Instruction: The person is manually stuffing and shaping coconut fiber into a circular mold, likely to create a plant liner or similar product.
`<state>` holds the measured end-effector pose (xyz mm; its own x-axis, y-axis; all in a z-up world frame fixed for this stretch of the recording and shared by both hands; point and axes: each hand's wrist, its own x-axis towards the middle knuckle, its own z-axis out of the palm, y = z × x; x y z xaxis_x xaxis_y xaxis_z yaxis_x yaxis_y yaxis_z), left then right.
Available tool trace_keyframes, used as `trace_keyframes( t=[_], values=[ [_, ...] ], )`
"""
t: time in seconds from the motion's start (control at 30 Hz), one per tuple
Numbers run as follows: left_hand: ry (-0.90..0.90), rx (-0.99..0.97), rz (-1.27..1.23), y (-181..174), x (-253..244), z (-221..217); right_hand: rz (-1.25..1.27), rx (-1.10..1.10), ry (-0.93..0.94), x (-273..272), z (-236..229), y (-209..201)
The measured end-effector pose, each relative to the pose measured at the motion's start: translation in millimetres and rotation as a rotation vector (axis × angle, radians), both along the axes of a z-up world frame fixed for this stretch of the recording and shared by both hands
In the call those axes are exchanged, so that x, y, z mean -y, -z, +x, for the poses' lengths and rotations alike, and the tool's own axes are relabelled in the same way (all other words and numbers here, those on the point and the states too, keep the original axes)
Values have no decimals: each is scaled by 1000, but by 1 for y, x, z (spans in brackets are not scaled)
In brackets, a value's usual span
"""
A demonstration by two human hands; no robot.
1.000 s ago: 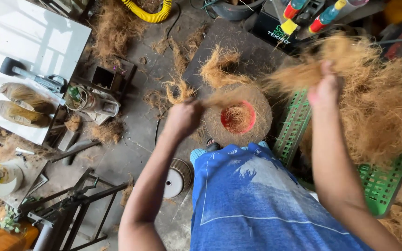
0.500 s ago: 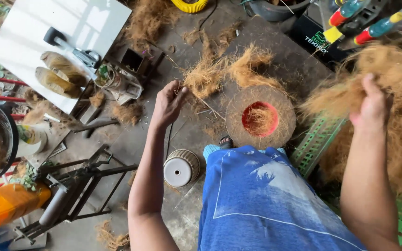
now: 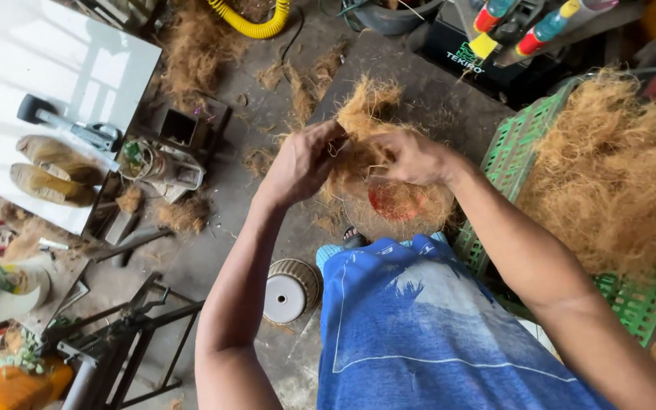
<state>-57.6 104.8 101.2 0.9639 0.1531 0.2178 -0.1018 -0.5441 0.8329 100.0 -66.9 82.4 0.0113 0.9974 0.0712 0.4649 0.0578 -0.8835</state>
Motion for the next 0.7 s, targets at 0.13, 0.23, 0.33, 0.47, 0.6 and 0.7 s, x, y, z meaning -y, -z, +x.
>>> trace_keyframes(
  t=[0.13, 0.23, 0.33, 0.47, 0.6, 0.7],
  values=[
    [-23, 2, -55, -3, -5, -4, 206, -50, 249, 11, 25, 56],
    [-18, 1, -78, -9, -2, 0, 130, 86, 357, 12, 42, 48],
    [20, 37, -73, -6, 0, 13, 119, 44, 223, -1, 27, 7],
    [58, 144, -47, -9, 4, 31, 65, -330, 109, -12, 3, 4],
    [-89, 258, 152, 0, -3, 39, -116, -371, 179, -3, -11, 6],
    [-193, 292, 609, 32, -14, 45, -195, -197, 175, 4, 2, 9]
  ],
)
